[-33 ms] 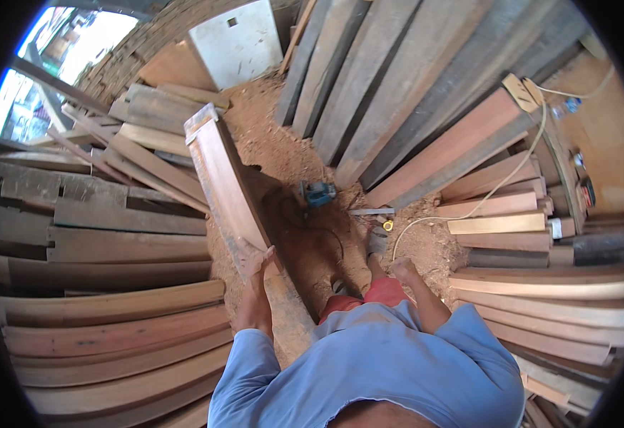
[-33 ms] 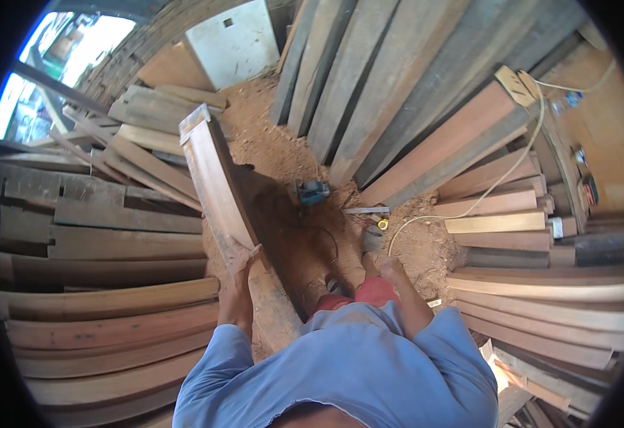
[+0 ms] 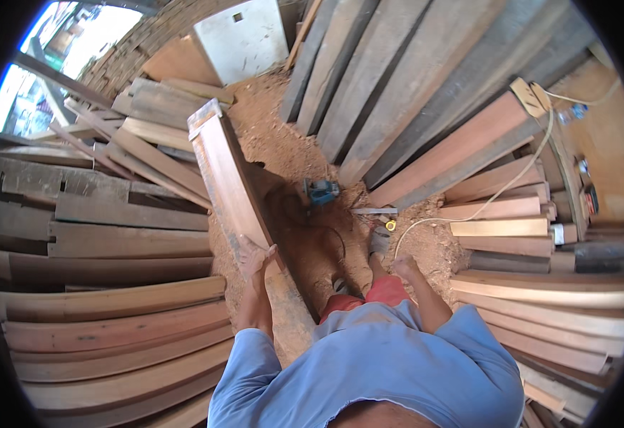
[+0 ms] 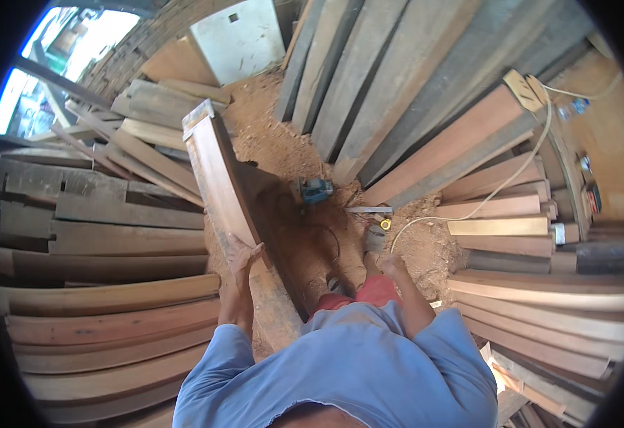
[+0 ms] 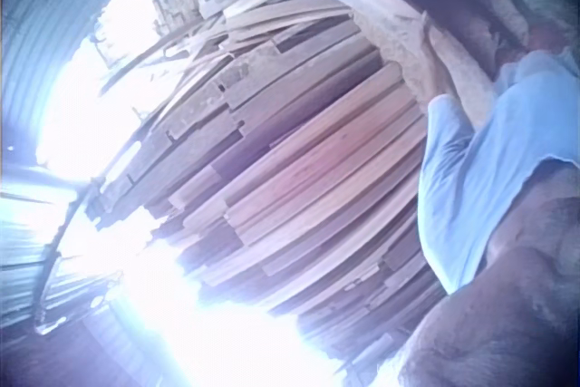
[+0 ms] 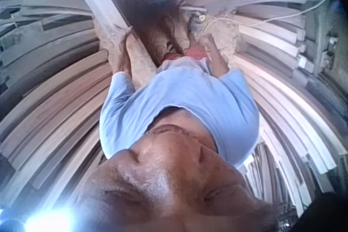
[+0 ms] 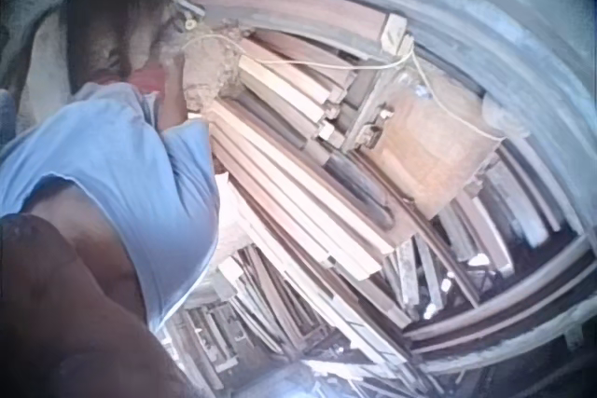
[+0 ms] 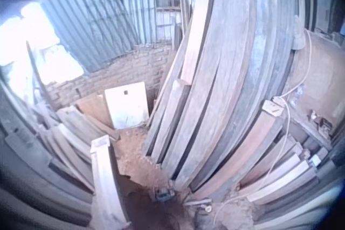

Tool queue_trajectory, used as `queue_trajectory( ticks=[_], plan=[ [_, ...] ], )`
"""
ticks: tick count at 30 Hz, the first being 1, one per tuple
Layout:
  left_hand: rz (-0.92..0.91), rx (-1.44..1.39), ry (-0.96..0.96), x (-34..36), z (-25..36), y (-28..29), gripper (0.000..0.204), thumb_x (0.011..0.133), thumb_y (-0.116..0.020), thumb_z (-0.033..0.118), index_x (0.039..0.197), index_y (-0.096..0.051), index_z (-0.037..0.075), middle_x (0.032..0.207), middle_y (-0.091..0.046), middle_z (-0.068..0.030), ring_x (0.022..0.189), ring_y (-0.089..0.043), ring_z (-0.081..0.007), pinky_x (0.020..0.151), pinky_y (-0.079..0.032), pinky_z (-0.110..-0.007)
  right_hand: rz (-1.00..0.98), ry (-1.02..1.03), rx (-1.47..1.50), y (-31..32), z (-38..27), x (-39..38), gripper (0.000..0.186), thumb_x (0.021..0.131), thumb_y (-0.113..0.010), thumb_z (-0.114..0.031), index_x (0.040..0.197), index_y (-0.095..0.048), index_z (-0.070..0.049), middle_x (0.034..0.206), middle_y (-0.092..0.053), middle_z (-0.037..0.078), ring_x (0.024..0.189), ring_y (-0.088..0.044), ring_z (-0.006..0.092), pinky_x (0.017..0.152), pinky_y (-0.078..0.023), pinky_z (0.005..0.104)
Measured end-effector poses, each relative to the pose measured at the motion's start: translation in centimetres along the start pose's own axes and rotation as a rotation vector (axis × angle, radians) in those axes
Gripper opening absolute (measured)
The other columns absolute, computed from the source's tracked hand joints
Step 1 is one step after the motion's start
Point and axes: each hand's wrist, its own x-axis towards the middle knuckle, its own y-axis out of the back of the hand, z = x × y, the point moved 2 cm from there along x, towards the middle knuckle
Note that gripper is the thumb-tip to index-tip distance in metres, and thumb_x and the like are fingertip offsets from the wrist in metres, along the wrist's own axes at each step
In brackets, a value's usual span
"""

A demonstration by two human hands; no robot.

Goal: The person uses a handheld electric router to shape the edges of wooden planks. They guide the tool along the length of each plank, flip the plank to work on the opposite edge, and then stack the finished pieces.

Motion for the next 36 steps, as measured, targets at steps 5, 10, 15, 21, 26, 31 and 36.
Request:
queue_trajectory(
  ticks=[5, 10, 15, 21, 26, 31, 36],
  plan=[
    [0.294, 0.202, 0.067, 2.4, 3.5, -0.1, 0.117, 0.081, -0.072, 0.061, 0.164, -0.011, 0.006, 0.163, -0.020, -0.0342, 0.149, -0.024, -0.0518, 0.119, -0.022, -0.063, -0.118, 0.215, -0.051, 3.5, -7.3, 8.2, 0.023, 0.083, -0.068, -0.025, 0.079, -0.072, -0.003, 0.076, -0.069, 0.017, 0.075, -0.069, 0.0273, 0.068, -0.053, 0.0425],
    [0.362, 0.095, 0.273, 4.2, 6.8, -0.5, 0.108, 0.086, -0.073, 0.050, 0.164, -0.012, 0.009, 0.161, -0.022, -0.0353, 0.148, -0.026, -0.0513, 0.119, -0.023, -0.061, -0.042, 0.326, -0.162, 1.0, -15.4, 15.3, 0.023, 0.081, -0.068, -0.026, 0.082, -0.071, -0.003, 0.077, -0.068, 0.020, 0.078, -0.069, 0.0311, 0.072, -0.054, 0.0441],
    [0.371, 0.048, 0.324, 3.9, 5.1, 0.2, 0.110, 0.083, -0.077, 0.046, 0.164, -0.013, 0.009, 0.159, -0.026, -0.0346, 0.144, -0.031, -0.0513, 0.117, -0.027, -0.059, -0.307, 0.516, -0.440, -3.5, -26.1, 20.8, 0.043, 0.082, -0.069, -0.030, 0.114, -0.064, -0.001, 0.112, -0.068, 0.028, 0.108, -0.065, 0.0434, 0.094, -0.051, 0.0499],
    [0.385, 0.095, 0.219, 5.8, 5.1, -1.2, 0.112, 0.081, -0.078, 0.045, 0.163, -0.012, 0.006, 0.158, -0.024, -0.0360, 0.139, -0.033, -0.0539, 0.116, -0.027, -0.060, -0.363, 0.461, -0.639, -7.7, -33.6, 27.5, 0.063, 0.085, -0.074, -0.040, 0.132, -0.058, -0.002, 0.133, -0.060, 0.025, 0.127, -0.054, 0.0454, 0.106, -0.045, 0.0543],
    [0.411, 0.050, 0.165, 5.6, 4.6, -1.3, 0.114, 0.079, -0.079, 0.044, 0.163, -0.011, 0.005, 0.157, -0.022, -0.0376, 0.138, -0.032, -0.0552, 0.115, -0.025, -0.061, -0.473, 0.439, -0.813, -14.2, -35.4, 32.3, 0.071, 0.086, -0.074, -0.042, 0.141, -0.052, -0.003, 0.143, -0.054, 0.023, 0.134, -0.047, 0.0459, 0.111, -0.039, 0.0574],
    [0.375, 0.035, 0.139, 5.7, 4.9, -1.1, 0.117, 0.079, -0.080, 0.041, 0.163, -0.008, 0.003, 0.158, -0.019, -0.0386, 0.142, -0.027, -0.0557, 0.116, -0.020, -0.063, -0.411, 0.442, -0.998, -18.8, -32.6, 37.1, 0.058, 0.088, -0.071, -0.030, 0.136, -0.055, -0.001, 0.138, -0.059, 0.022, 0.133, -0.049, 0.0432, 0.109, -0.041, 0.0557],
    [0.392, 0.003, 0.108, 5.9, 4.6, -1.1, 0.117, 0.080, -0.079, 0.042, 0.162, -0.008, 0.002, 0.159, -0.018, -0.0384, 0.144, -0.025, -0.0560, 0.118, -0.017, -0.063, -0.406, 0.351, -0.924, -18.2, -34.4, 37.4, 0.047, 0.086, -0.071, -0.028, 0.124, -0.065, 0.000, 0.130, -0.065, 0.024, 0.133, -0.049, 0.0448, 0.108, -0.042, 0.0541]
  ],
)
